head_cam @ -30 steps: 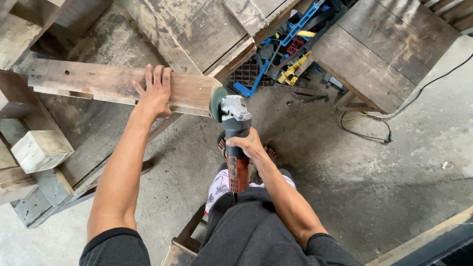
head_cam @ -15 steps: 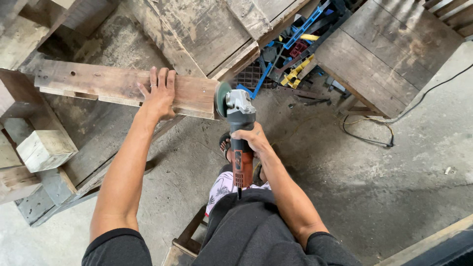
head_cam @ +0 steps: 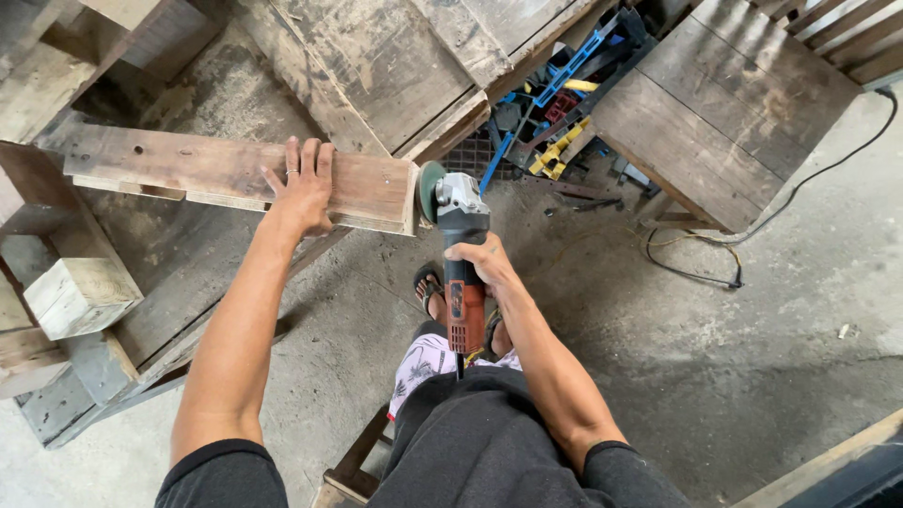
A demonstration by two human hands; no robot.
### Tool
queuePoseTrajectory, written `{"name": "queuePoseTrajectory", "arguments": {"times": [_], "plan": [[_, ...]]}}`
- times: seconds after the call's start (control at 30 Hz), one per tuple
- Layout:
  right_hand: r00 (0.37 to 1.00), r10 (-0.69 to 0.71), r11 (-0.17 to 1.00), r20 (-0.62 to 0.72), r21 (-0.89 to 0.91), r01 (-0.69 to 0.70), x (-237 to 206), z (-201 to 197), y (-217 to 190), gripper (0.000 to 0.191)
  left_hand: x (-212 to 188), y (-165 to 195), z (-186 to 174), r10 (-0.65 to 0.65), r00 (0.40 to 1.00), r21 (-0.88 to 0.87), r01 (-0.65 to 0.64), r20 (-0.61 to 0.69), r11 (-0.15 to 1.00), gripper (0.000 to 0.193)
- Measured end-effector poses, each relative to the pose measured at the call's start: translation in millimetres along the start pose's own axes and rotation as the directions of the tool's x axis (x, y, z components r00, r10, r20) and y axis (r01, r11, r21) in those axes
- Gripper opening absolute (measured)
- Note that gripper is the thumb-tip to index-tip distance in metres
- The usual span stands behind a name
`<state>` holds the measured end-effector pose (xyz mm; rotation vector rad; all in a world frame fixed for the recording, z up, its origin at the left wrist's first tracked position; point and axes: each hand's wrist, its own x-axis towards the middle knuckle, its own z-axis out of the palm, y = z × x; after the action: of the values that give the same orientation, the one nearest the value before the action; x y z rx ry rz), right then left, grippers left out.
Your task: The person uses an angle grinder with a sanding disc to smooth the edges and surfaces of several wooden blocks and planks on a workbench. They reposition pieces between passes and briefly use a hammer to tap a plank before continuing to sand.
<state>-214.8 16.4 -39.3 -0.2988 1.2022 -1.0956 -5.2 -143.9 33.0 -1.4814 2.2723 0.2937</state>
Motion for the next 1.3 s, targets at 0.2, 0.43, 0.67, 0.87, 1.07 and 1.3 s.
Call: {"name": "queuePoseTrajectory", "arguments": {"times": [0.2,0.43,0.67,0.87,1.07,1.3], "plan": [[0.999,-0.035,0.999,0.02,0.01,0.035,3,0,-2,0.05,-1,1,-2,0.014,1.0,-0.006,-0.014,-0.015,1.0,0.144],[0.997,-0.069,0.997,0.047,0.03,0.068,-3,-1,4,0.049,1,2,-4,-0.012,0.999,-0.001,0.012,0.037,1.0,0.144],[1.0,0.026,0.999,0.005,0.018,-0.026,0,-2,-1,0.046,0,3,-2,-0.01,0.999,0.021,0.009,0.036,1.0,0.144],[0.996,0.021,0.997,0.084,0.07,-0.027,-4,-7,10,0.041,-1,4,-3,-0.008,1.0,0.031,0.008,0.011,0.999,0.143],[0.992,0.046,0.986,0.116,0.151,-0.063,-5,-7,13,0.038,-4,7,-5,0.001,1.0,0.016,-0.001,-0.015,1.0,0.145],[0.985,0.011,0.983,0.172,0.177,-0.042,-4,-8,9,0.042,-2,9,-7,-0.007,1.0,0.017,0.007,0.015,1.0,0.142]]}}
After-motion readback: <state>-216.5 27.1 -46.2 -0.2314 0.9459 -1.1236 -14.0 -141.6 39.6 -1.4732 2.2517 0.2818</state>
